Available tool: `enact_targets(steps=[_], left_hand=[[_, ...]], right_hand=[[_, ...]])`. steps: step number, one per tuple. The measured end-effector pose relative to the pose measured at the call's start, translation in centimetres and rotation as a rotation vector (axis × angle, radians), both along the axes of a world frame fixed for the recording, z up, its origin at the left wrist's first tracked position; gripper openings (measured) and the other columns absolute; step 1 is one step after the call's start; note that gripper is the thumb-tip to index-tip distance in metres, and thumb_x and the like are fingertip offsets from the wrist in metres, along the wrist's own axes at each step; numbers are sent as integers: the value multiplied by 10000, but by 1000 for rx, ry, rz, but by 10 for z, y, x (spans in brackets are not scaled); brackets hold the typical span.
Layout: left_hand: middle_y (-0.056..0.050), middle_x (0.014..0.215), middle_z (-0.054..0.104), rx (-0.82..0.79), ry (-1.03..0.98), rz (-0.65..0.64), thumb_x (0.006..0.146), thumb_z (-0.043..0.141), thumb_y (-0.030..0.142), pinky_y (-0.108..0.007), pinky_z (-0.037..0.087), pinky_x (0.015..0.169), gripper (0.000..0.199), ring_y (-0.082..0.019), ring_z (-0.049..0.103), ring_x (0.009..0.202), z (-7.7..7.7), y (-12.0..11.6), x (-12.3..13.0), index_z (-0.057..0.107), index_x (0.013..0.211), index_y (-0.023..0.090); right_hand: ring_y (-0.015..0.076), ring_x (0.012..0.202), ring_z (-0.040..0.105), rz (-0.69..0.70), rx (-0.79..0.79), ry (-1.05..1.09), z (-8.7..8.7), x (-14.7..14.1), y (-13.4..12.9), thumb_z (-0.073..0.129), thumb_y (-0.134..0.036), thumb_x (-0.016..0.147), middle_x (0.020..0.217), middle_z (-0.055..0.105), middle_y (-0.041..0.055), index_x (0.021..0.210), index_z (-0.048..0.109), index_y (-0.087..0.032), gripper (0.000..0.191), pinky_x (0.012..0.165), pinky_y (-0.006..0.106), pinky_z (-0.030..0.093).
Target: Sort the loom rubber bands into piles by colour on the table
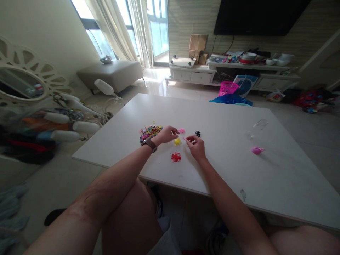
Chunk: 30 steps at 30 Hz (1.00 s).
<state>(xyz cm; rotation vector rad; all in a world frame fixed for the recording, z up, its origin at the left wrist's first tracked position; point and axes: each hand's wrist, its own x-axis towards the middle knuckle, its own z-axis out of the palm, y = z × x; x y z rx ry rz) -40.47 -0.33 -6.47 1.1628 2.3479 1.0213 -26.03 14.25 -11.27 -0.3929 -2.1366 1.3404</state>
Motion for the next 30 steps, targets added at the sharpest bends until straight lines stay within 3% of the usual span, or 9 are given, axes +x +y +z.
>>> enact_targets(steps=[6, 11, 30], left_hand=[[-84, 827, 745, 73, -20, -241, 767, 726, 306, -216, 435, 592, 258, -118, 597, 646, 0, 4, 4, 787, 935, 119], [-57, 675, 699, 61, 18, -222, 802, 689, 304, -210, 373, 551, 237, -111, 558, 596, 3, 6, 6, 790, 863, 98], [-62, 699, 705, 75, -4, -213, 789, 683, 272, -212, 382, 558, 212, -113, 569, 602, -1, 5, 4, 772, 855, 91]], right_hand=[[154, 644, 585, 34, -9, 6, 2, 1, -1, 647, -365, 805, 773, 714, 29, 798, 704, -201, 174, 590, 273, 454], [147, 632, 575, 49, -20, 9, 3, 1, -2, 657, -363, 800, 779, 717, 27, 810, 712, -199, 174, 586, 270, 455], [162, 627, 580, 24, 30, -13, -1, 1, 0, 648, -403, 826, 810, 733, 43, 824, 730, -203, 216, 623, 302, 484]])
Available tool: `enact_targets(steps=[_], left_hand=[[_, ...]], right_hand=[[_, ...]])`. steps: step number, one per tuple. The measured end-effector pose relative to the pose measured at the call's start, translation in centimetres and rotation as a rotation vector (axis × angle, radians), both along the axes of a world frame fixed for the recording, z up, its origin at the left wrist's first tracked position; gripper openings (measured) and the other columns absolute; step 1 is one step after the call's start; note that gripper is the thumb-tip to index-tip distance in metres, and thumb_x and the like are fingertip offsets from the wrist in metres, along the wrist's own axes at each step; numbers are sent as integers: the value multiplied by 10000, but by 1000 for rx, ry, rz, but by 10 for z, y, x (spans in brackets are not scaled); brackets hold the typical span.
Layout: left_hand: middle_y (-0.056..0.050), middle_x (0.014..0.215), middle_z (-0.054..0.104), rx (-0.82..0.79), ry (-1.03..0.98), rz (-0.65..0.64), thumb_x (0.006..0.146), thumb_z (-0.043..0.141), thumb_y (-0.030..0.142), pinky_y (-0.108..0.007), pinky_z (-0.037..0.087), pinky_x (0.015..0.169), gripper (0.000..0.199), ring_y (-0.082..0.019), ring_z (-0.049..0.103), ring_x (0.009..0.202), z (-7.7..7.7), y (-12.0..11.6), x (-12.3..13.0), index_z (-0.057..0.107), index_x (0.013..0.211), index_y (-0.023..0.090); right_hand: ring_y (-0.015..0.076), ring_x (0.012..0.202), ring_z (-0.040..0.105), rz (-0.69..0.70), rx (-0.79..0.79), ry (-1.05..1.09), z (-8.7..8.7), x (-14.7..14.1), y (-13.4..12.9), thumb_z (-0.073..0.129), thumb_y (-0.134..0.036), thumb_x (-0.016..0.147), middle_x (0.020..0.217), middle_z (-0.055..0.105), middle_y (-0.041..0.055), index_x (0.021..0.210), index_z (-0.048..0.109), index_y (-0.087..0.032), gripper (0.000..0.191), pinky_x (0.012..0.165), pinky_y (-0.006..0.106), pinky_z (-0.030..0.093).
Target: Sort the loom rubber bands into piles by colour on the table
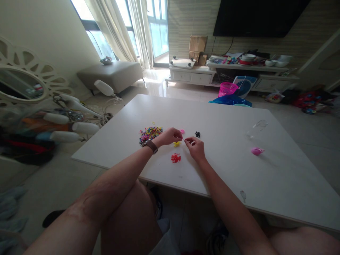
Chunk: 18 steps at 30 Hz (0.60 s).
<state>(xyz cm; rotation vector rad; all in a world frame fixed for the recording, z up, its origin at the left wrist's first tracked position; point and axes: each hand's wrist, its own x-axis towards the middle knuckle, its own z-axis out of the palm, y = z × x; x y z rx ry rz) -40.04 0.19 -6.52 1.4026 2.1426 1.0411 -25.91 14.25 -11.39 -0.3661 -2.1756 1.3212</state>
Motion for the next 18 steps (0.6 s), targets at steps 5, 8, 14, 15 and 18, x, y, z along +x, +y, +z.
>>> enact_targets(steps=[5, 8, 14, 15, 18], left_hand=[[-60, 668, 697, -18, -22, 17, 782, 671, 244, -211, 389, 551, 189, -120, 583, 595, 3, 0, 1, 771, 835, 92], [-61, 675, 702, -18, -35, 27, 774, 660, 222, -211, 409, 566, 175, -120, 591, 603, 5, 0, 1, 767, 821, 93], [-59, 671, 700, -19, -8, 21, 774, 652, 210, -212, 412, 571, 170, -118, 590, 599, 8, 0, 2, 770, 816, 95], [-57, 666, 698, -19, 0, 22, 775, 653, 210, -212, 408, 568, 170, -118, 586, 597, 8, 0, 1, 770, 816, 95], [-55, 661, 693, -14, 17, 24, 777, 659, 218, -213, 399, 564, 173, -117, 573, 598, 6, -1, 0, 772, 821, 94]], right_hand=[[174, 678, 605, -1, 45, 13, -1, -1, 2, 614, -363, 844, 817, 719, 50, 828, 705, -201, 187, 633, 303, 474], [186, 726, 615, -1, 84, 20, -3, -3, 3, 585, -337, 856, 817, 705, 52, 827, 682, -200, 171, 655, 308, 472], [186, 730, 605, 13, 125, 16, -5, -4, 5, 566, -325, 863, 805, 687, 50, 810, 652, -200, 160, 655, 307, 468], [183, 722, 604, 15, 121, 17, -4, -4, 4, 569, -334, 863, 804, 687, 49, 808, 651, -201, 166, 646, 304, 467], [173, 696, 602, 17, 87, 27, -3, -3, 4, 598, -370, 854, 832, 699, 53, 846, 662, -197, 185, 609, 292, 467]])
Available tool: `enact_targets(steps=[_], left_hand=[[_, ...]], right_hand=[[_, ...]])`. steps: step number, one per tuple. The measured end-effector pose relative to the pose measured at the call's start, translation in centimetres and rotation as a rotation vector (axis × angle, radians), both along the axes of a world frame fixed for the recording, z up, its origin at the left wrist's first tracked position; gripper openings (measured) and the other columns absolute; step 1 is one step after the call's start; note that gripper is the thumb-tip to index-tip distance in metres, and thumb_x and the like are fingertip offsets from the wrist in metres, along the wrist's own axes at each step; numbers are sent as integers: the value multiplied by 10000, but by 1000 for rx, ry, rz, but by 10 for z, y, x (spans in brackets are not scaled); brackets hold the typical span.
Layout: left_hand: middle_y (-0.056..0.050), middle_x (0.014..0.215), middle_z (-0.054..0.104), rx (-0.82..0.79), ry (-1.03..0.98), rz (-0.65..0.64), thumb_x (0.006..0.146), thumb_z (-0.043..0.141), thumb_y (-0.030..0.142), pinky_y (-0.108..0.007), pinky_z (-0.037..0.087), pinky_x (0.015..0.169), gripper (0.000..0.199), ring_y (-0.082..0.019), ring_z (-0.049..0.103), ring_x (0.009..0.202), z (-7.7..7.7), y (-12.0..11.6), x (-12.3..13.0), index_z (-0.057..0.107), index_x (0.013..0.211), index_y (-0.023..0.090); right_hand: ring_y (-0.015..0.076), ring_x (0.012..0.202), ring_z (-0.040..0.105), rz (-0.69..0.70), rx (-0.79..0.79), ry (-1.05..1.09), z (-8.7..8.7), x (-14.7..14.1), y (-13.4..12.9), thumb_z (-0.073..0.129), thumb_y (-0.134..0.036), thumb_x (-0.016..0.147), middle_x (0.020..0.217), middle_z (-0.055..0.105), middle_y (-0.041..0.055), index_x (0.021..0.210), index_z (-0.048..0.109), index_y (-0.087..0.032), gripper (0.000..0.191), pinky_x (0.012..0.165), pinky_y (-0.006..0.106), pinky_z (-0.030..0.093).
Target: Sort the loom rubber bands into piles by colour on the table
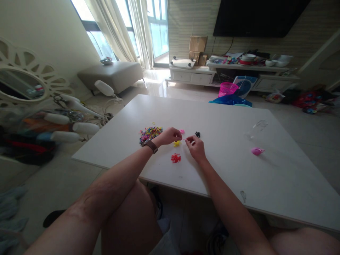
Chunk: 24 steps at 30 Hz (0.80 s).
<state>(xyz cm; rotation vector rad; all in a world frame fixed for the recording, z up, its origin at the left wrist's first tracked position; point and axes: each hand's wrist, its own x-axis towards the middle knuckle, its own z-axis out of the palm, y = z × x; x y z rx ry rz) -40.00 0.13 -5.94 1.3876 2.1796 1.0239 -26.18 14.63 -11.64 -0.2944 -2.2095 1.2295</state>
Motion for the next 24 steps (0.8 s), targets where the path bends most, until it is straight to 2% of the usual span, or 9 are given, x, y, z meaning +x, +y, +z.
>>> enact_targets(steps=[4, 10, 24], left_hand=[[-51, 670, 694, 7, 4, -6, 780, 663, 226, -211, 394, 566, 177, -112, 564, 599, -1, -1, 0, 774, 830, 98], [-59, 685, 699, -6, 7, 1, 780, 675, 239, -212, 385, 562, 182, -113, 567, 606, 2, -1, 1, 774, 833, 95], [-51, 672, 692, -15, 20, 11, 775, 678, 254, -213, 376, 548, 181, -113, 562, 595, -3, -1, -2, 772, 819, 106]], right_hand=[[177, 712, 616, 15, -18, -1, 2, 1, 0, 639, -400, 833, 860, 708, 62, 903, 683, -188, 227, 593, 286, 471], [169, 680, 593, 15, 24, -16, 1, 2, 1, 615, -385, 859, 818, 704, 51, 798, 680, -197, 208, 608, 290, 462], [163, 676, 587, 11, 31, 5, 0, 1, 1, 627, -331, 848, 784, 689, 35, 783, 679, -194, 161, 598, 281, 440]])
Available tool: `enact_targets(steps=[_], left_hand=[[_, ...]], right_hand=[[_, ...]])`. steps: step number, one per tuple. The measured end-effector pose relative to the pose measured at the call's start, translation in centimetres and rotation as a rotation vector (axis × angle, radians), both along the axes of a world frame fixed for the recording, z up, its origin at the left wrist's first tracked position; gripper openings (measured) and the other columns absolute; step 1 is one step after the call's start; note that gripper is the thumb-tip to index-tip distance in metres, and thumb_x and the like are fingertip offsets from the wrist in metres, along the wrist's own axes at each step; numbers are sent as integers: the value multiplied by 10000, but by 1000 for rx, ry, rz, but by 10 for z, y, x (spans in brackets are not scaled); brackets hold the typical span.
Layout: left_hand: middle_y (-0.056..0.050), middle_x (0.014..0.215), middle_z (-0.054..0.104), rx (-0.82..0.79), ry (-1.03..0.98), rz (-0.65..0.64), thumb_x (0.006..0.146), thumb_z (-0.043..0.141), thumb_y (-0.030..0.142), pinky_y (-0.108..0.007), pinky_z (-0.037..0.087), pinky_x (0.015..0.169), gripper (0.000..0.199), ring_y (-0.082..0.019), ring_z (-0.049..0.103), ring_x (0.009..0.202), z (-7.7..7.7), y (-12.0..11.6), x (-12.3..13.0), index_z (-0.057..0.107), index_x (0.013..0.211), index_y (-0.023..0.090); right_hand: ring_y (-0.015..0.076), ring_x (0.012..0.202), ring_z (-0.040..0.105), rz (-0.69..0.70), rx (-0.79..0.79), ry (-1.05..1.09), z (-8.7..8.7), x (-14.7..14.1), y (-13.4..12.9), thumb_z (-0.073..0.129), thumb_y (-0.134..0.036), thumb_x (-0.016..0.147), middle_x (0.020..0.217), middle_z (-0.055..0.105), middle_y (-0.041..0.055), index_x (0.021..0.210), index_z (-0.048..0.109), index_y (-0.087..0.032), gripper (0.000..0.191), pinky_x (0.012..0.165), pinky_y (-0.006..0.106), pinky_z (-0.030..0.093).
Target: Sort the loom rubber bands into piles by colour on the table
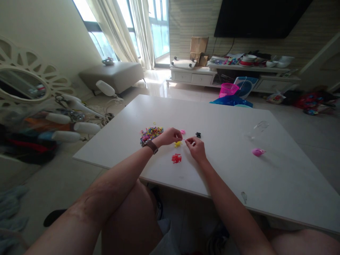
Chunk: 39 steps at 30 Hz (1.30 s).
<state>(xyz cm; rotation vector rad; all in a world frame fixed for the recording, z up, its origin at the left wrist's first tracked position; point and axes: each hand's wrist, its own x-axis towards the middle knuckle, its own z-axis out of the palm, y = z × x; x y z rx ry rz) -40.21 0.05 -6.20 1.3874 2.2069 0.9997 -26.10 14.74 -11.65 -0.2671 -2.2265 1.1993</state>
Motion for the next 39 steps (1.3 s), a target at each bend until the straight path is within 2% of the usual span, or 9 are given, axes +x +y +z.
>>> enact_targets(steps=[31, 34, 39], left_hand=[[-52, 673, 701, 0, -23, -3, 767, 677, 230, -206, 399, 554, 161, -111, 575, 593, 2, 0, 2, 770, 806, 105], [-49, 662, 699, -2, 3, 79, 767, 676, 207, -208, 409, 559, 133, -113, 580, 591, 2, 0, 1, 765, 783, 110], [-57, 641, 700, -18, -55, 348, 776, 660, 169, -213, 443, 566, 123, -123, 615, 570, -2, -2, -5, 766, 793, 108]], right_hand=[[159, 653, 576, 0, -5, -2, 1, 1, 0, 631, -327, 837, 778, 690, 30, 766, 667, -201, 149, 599, 286, 449], [155, 648, 572, -7, -23, -3, 2, 1, 0, 630, -328, 831, 783, 691, 29, 769, 664, -201, 146, 585, 280, 448], [152, 653, 574, -22, -32, 7, 3, 1, -1, 616, -318, 830, 789, 688, 27, 779, 658, -201, 134, 582, 271, 450]])
